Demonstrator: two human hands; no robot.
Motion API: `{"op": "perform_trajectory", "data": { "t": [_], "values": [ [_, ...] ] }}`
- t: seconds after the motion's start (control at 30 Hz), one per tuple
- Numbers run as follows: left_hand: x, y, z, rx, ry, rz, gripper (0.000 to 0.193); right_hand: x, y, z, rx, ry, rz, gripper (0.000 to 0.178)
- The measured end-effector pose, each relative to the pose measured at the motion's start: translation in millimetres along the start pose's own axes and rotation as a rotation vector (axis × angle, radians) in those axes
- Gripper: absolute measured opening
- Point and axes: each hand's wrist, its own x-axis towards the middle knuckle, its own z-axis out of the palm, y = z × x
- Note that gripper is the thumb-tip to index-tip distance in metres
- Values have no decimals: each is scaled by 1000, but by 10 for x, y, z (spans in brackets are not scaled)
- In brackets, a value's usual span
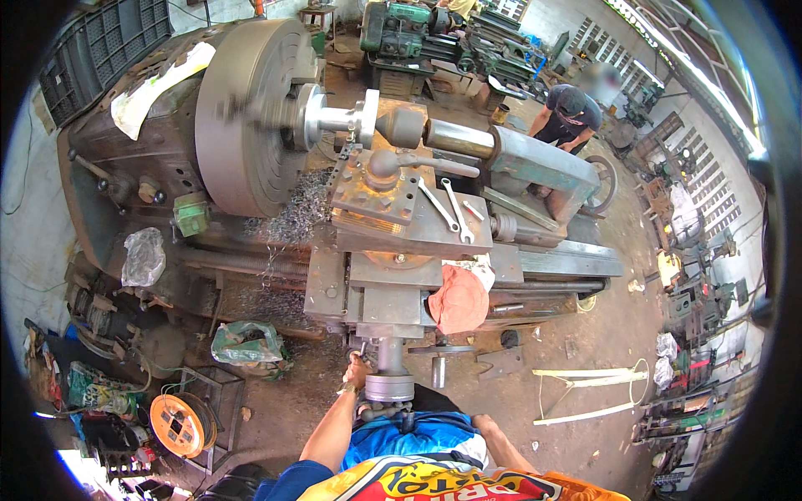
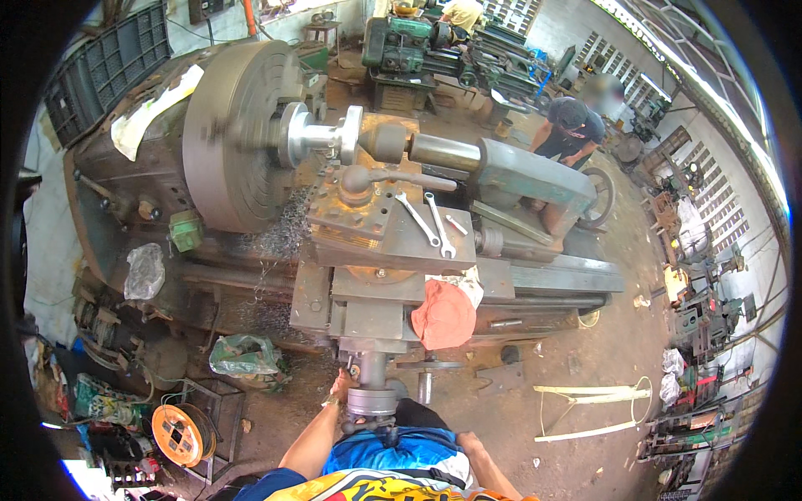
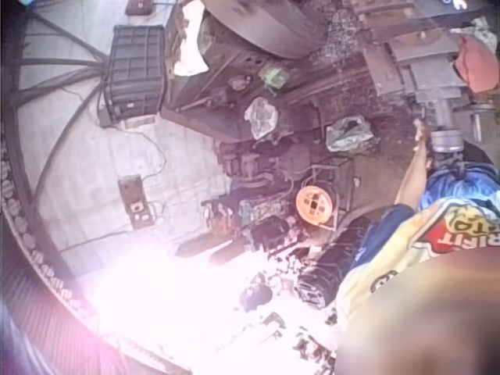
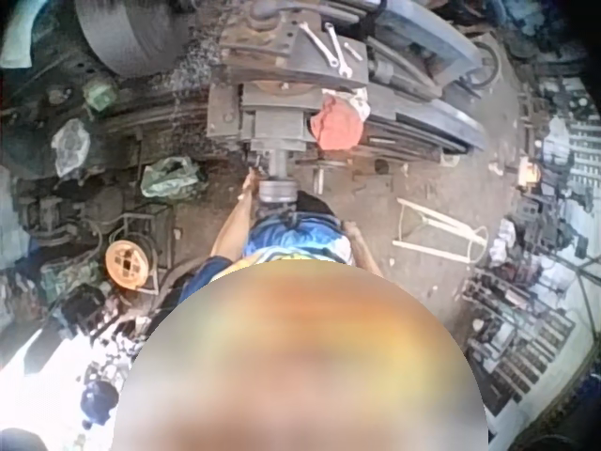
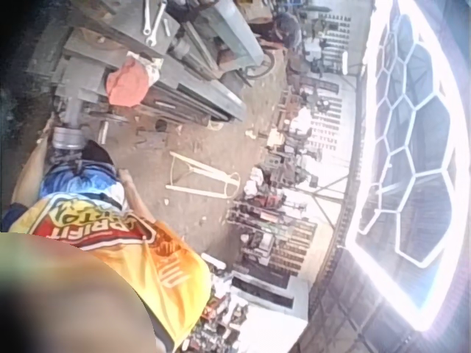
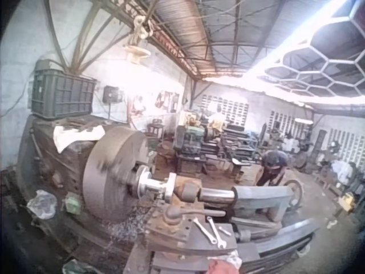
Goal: The person operates a metal lathe, using both hands to turn the carriage and cross-slide handwheels to advance the cutting tool against a rotating workpiece. Metal shavings are produced as the tool cuts the workpiece. The person briefly wipes the lathe bed with a cloth before resuming control of the handwheels.
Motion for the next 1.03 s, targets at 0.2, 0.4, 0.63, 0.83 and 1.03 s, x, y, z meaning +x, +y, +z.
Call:
{"op": "perform_trajectory", "data": {
  "t": [0.2, 0.4, 0.63, 0.83, 1.03],
  "values": [
    [-6, -34, -8, -14, 13, 82, 57, -250, 248, 150, 1482, 62, 313, 25],
    [132, -171, 95, 7, 41, 132, 62, -758, 1024, -153, 1760, -273, 343, 26],
    [32, -70, -21, 39, -4, 67, 60, -1791, 933, -714, 1621, -446, -21, 58],
    [-116, 38, -158, 9, -22, 52, 58, -1600, 603, -419, 1441, -463, -33, 83],
    [-163, 116, -206, 25, -33, 11, 60, -1066, 647, 116, 1241, -305, 91, 91]
  ]
}}
